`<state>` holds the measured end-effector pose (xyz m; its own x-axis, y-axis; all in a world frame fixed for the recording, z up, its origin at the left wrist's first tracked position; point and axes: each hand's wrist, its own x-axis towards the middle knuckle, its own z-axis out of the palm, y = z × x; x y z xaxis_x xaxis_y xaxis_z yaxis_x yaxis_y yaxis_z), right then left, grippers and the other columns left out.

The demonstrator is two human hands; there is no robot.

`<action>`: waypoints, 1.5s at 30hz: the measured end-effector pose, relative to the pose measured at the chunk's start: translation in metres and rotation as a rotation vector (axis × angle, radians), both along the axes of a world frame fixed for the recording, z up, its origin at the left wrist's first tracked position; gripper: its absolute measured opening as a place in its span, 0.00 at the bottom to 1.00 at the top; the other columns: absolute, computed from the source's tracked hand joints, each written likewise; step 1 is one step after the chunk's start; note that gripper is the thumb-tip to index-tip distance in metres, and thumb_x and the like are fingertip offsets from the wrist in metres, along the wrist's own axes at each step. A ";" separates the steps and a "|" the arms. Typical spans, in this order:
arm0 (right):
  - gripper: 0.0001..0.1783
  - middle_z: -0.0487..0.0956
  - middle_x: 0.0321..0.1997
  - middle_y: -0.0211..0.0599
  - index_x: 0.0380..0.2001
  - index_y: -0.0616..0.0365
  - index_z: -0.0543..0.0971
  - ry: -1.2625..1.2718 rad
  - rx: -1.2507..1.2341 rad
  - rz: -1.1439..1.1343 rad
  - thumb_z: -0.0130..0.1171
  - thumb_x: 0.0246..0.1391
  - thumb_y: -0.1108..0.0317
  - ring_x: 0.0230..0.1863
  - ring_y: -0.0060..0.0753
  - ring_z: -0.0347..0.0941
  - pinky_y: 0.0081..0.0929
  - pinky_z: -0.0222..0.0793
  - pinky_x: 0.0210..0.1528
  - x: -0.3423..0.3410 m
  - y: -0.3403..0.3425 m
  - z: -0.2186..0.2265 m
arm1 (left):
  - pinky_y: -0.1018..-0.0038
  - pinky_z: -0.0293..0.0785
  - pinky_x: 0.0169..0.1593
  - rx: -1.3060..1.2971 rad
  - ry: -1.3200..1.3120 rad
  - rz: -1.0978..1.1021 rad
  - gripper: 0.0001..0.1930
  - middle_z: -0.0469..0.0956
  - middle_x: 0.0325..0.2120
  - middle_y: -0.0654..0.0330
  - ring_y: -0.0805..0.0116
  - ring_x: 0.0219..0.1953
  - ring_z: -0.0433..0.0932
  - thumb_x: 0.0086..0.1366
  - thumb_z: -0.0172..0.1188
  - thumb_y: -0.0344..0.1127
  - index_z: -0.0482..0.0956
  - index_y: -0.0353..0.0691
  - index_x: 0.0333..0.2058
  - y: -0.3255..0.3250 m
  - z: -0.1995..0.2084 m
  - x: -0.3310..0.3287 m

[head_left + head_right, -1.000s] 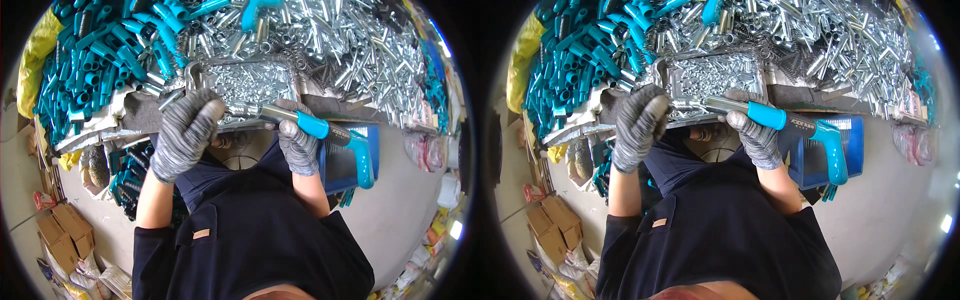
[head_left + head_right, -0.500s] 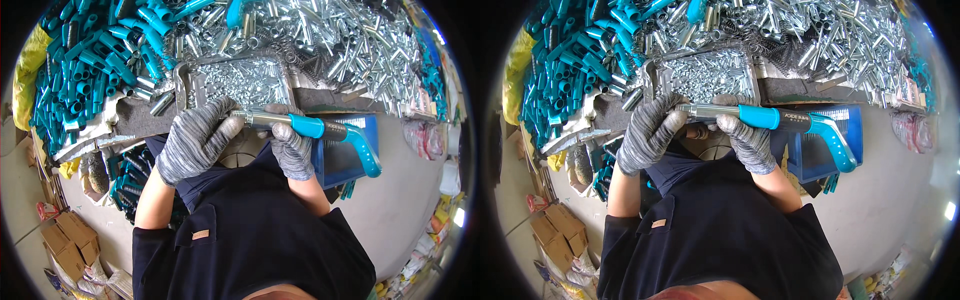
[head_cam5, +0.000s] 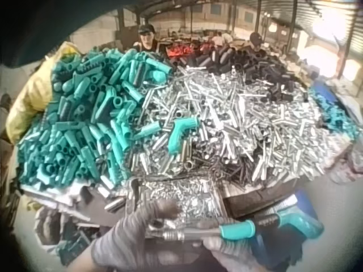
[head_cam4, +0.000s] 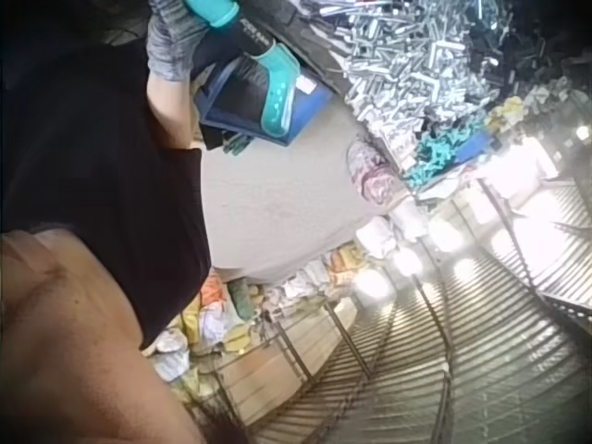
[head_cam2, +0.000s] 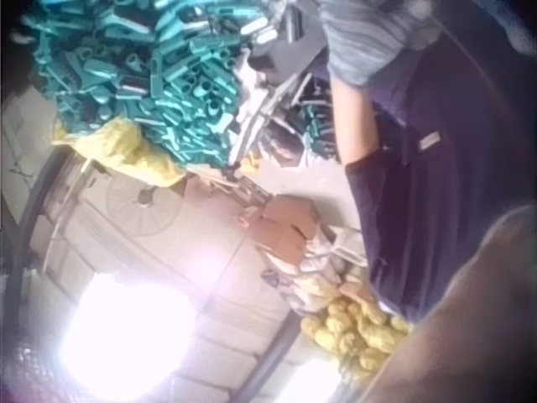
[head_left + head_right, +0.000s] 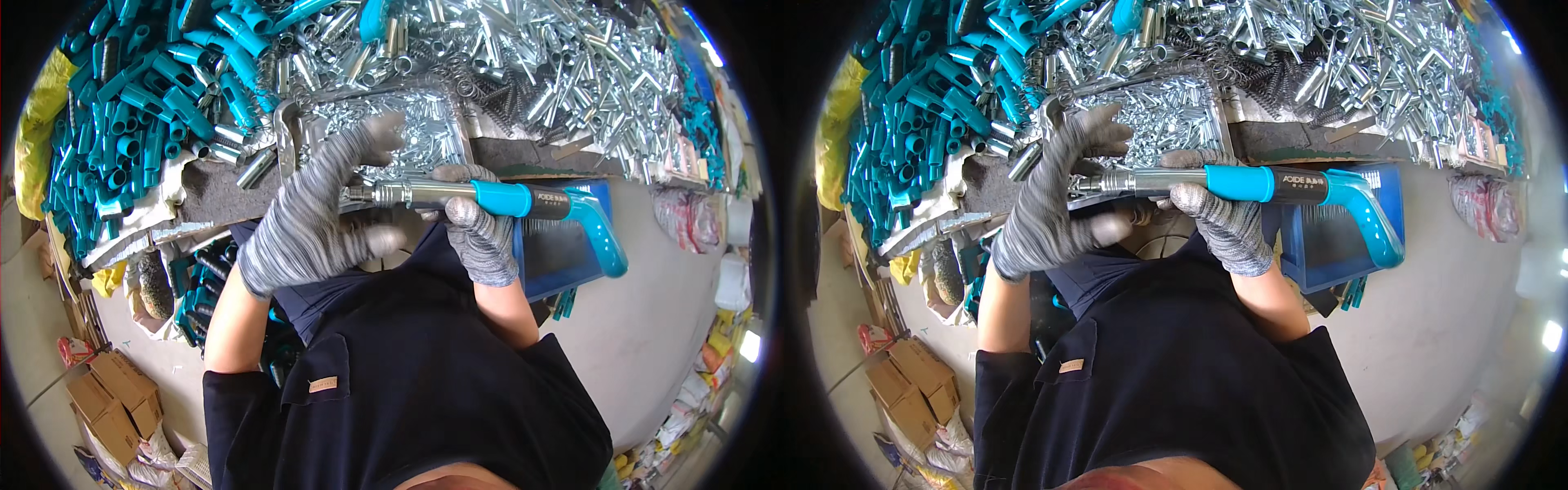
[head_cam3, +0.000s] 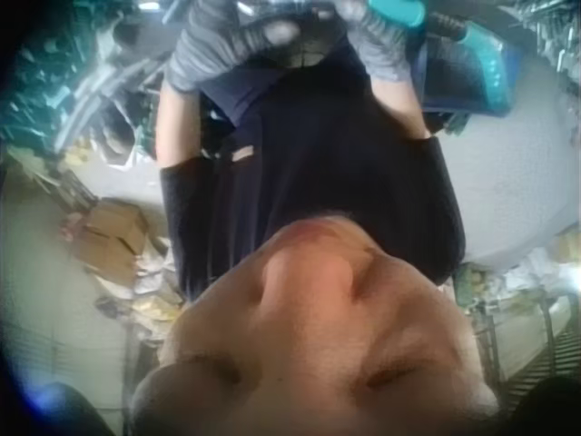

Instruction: Assembling teal plastic components with small metal screws at a manual workstation.

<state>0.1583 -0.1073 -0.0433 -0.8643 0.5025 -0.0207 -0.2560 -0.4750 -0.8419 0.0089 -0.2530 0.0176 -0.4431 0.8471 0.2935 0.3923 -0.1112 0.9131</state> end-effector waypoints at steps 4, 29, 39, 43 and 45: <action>0.26 0.80 0.35 0.46 0.44 0.67 0.74 -0.068 0.042 -0.030 0.69 0.47 0.59 0.33 0.33 0.78 0.24 0.75 0.33 0.003 -0.001 0.001 | 0.69 0.76 0.37 -0.528 -0.155 -0.056 0.22 0.79 0.20 0.53 0.57 0.25 0.79 0.60 0.64 0.47 0.77 0.38 0.46 -0.002 0.001 -0.012; 0.23 0.81 0.35 0.36 0.40 0.63 0.79 -0.005 0.083 0.078 0.69 0.49 0.54 0.35 0.26 0.78 0.24 0.77 0.35 0.006 0.005 0.000 | 0.67 0.72 0.36 -0.307 0.021 -0.059 0.20 0.79 0.24 0.50 0.59 0.27 0.78 0.65 0.59 0.47 0.80 0.31 0.37 -0.016 -0.022 0.001; 0.12 0.78 0.26 0.29 0.28 0.58 0.78 0.038 0.433 0.041 0.70 0.48 0.63 0.28 0.21 0.73 0.21 0.69 0.33 0.023 0.001 0.019 | 0.73 0.74 0.30 -0.587 -0.662 -0.737 0.35 0.78 0.27 0.58 0.66 0.26 0.79 0.55 0.69 0.50 0.65 0.35 0.53 0.024 -0.003 0.030; 0.12 0.78 0.26 0.30 0.28 0.59 0.77 -0.035 0.346 -0.031 0.69 0.48 0.65 0.29 0.21 0.76 0.23 0.72 0.34 0.017 -0.003 0.005 | 0.68 0.74 0.35 -0.116 0.241 -0.379 0.21 0.76 0.27 0.58 0.63 0.28 0.77 0.58 0.56 0.32 0.66 0.35 0.51 0.013 -0.103 0.039; 0.12 0.78 0.24 0.31 0.28 0.59 0.76 -0.063 0.363 -0.146 0.68 0.50 0.64 0.25 0.23 0.76 0.23 0.73 0.31 0.016 -0.006 -0.008 | 0.63 0.72 0.38 -0.229 0.455 -0.135 0.15 0.77 0.27 0.52 0.55 0.31 0.77 0.57 0.53 0.30 0.71 0.35 0.44 0.028 -0.095 0.051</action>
<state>0.1745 -0.1133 -0.0516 -0.7861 0.6042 0.1302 -0.2417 -0.1065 -0.9645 0.0595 -0.2254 -0.0778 -0.1963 0.9528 0.2314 0.7504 -0.0059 0.6609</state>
